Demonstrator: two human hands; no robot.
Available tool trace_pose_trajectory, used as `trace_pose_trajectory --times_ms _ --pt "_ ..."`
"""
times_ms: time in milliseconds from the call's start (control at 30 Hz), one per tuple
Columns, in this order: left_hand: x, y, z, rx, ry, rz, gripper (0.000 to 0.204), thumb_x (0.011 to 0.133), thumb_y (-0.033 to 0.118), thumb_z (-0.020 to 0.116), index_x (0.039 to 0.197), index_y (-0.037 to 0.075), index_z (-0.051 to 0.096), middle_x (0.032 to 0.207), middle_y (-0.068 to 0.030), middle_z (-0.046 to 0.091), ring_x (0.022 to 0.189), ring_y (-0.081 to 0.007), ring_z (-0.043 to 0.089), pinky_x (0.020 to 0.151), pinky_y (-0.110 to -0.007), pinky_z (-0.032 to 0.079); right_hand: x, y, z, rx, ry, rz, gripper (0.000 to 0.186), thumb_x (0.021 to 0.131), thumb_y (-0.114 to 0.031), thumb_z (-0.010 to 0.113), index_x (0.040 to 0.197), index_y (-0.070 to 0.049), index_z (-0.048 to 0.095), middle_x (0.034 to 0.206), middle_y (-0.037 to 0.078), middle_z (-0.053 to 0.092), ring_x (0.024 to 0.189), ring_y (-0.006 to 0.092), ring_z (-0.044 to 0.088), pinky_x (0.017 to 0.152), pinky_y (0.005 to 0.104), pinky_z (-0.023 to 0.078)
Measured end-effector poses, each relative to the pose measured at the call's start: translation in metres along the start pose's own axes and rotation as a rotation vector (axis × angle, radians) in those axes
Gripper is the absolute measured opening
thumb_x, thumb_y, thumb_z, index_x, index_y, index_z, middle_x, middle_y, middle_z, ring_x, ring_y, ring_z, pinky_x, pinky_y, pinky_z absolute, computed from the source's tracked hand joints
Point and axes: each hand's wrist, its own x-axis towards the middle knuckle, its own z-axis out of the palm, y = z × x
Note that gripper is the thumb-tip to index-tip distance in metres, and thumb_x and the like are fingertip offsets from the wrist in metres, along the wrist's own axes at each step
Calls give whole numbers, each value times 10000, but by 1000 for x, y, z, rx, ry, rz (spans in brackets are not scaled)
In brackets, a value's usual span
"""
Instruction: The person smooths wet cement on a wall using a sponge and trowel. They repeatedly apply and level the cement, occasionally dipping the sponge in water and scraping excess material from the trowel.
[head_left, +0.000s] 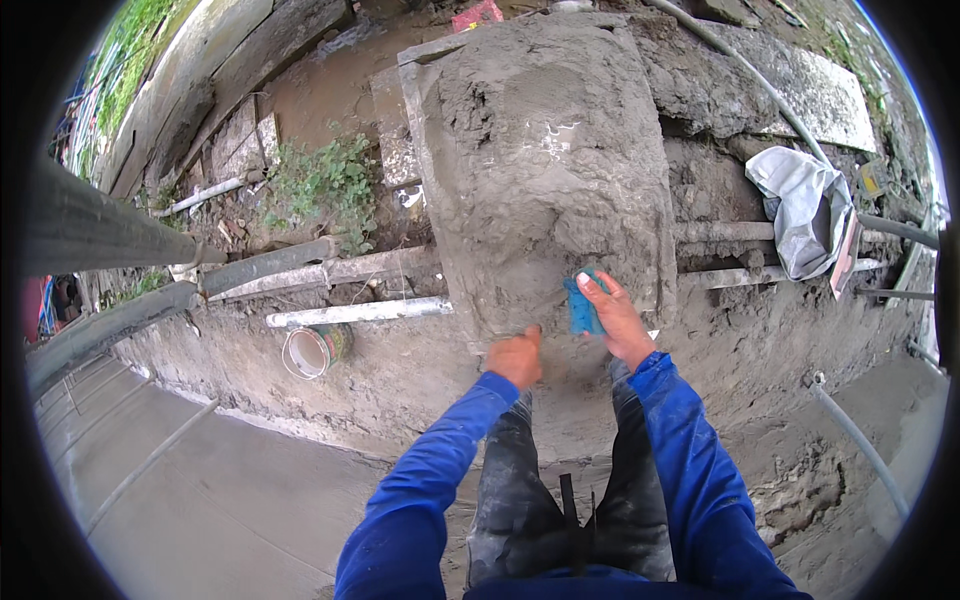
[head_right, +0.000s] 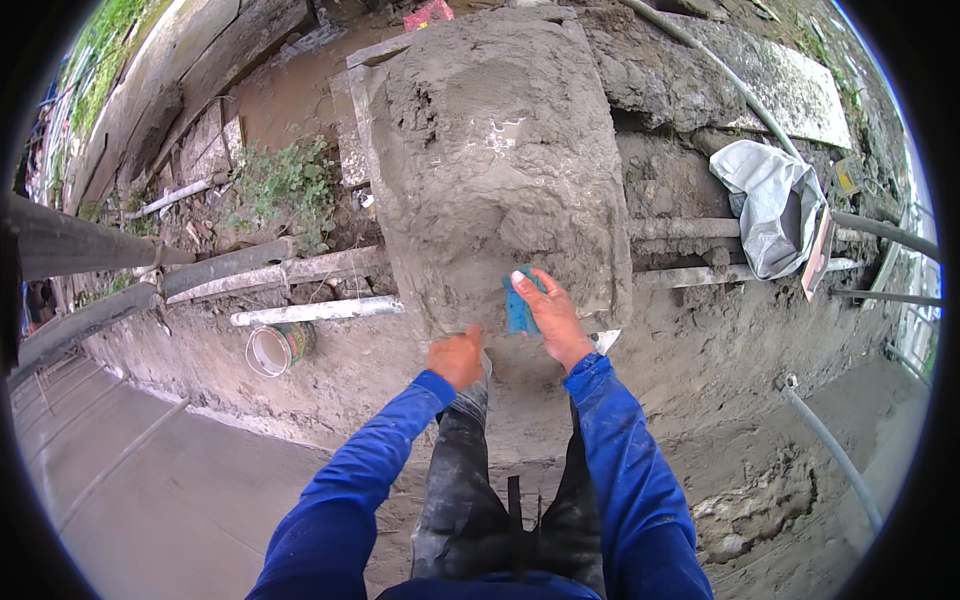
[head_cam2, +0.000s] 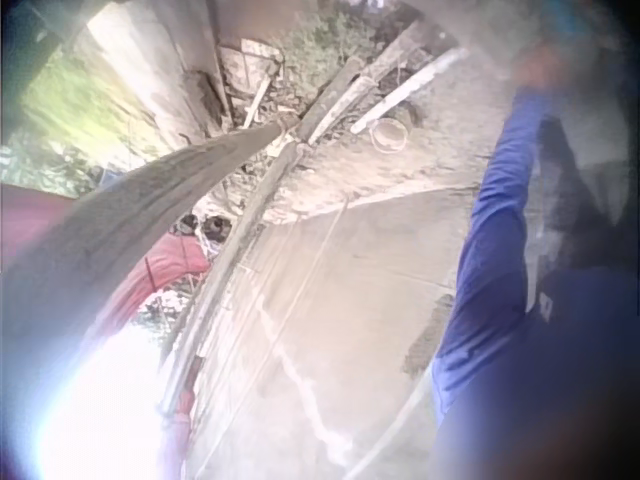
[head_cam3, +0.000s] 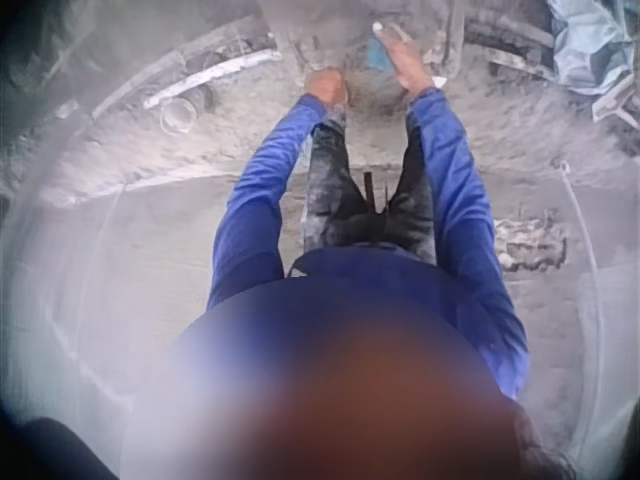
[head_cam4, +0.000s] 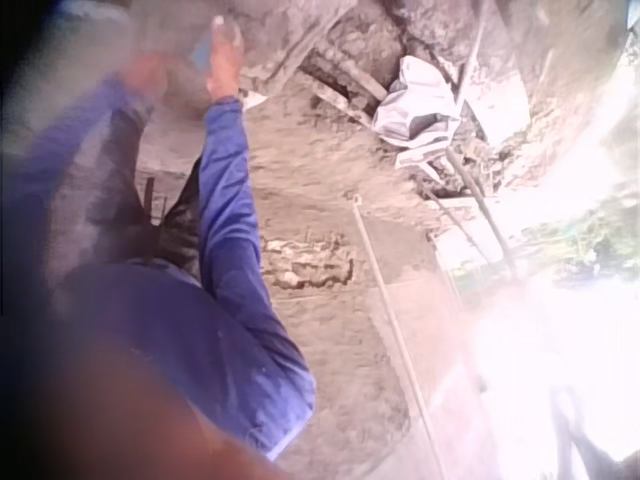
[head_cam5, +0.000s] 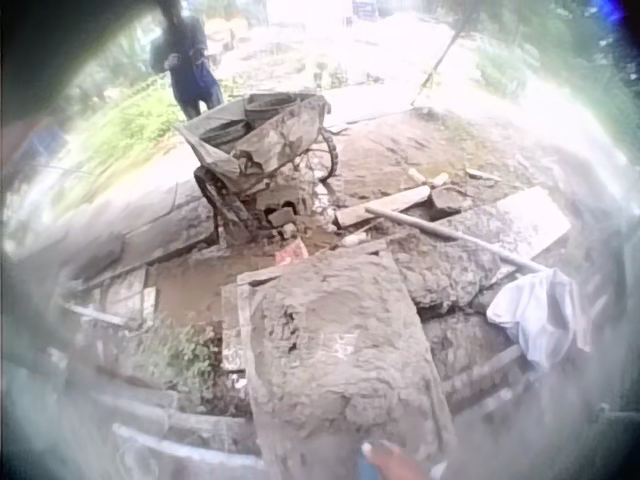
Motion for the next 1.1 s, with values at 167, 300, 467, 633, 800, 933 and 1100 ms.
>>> trace_pose_trajectory --times_ms 167,300,467,633,800,933,1100 --pt "-41 -81 -16 -5 142 -197 327 839 167 618 1113 20 519 862 -257 708 802 -446 700 735 -541 550 24 1 37 -330 -8 -192 553 918 -446 712 1229 4 628 1003 58 677 809 144 601 732 292 491" --pt "-67 -87 1 -113 151 -387 325 867 200 612 1126 28 520 847 -267 702 808 -449 697 742 -548 546 48 15 46 -592 125 -373 516 927 -409 701 1204 16 611 972 26 642 843 121 586 755 282 482" --pt "-90 -94 49 -347 195 -500 372 838 191 621 1144 2 528 870 -264 703 829 -451 692 774 -539 540 16 9 49 -437 -118 -255 439 950 -385 685 1204 -31 624 1019 14 630 936 86 554 829 251 470" --pt "-35 -106 110 -566 267 -564 380 789 153 624 1117 -25 549 881 -244 708 880 -434 690 828 -499 539 -14 62 -18 -264 38 -255 449 955 -391 692 1225 -38 625 975 -16 624 890 82 551 796 258 475" --pt "61 -30 92 -1121 277 -575 404 748 147 658 1085 -56 564 882 -252 705 896 -395 711 805 -467 542 -51 81 -97 -209 115 -123 463 968 -398 686 1253 -41 610 999 -14 623 919 63 546 815 240 469" --pt "98 3 42 -712 385 -317 384 767 144 649 1089 -45 562 880 -290 696 847 -414 712 783 -497 556 -59 67 -100 -196 143 -135 440 971 -379 689 1244 -43 610 1006 -21 621 904 42 541 796 236 474" --pt "77 36 -14 -108 199 -161 336 772 110 655 1067 -1 538 878 -266 708 846 -422 715 770 -508 565 -63 50 -111 -129 145 -169 457 970 -356 696 1270 -27 592 1041 -9 626 918 43 550 794 243 485"
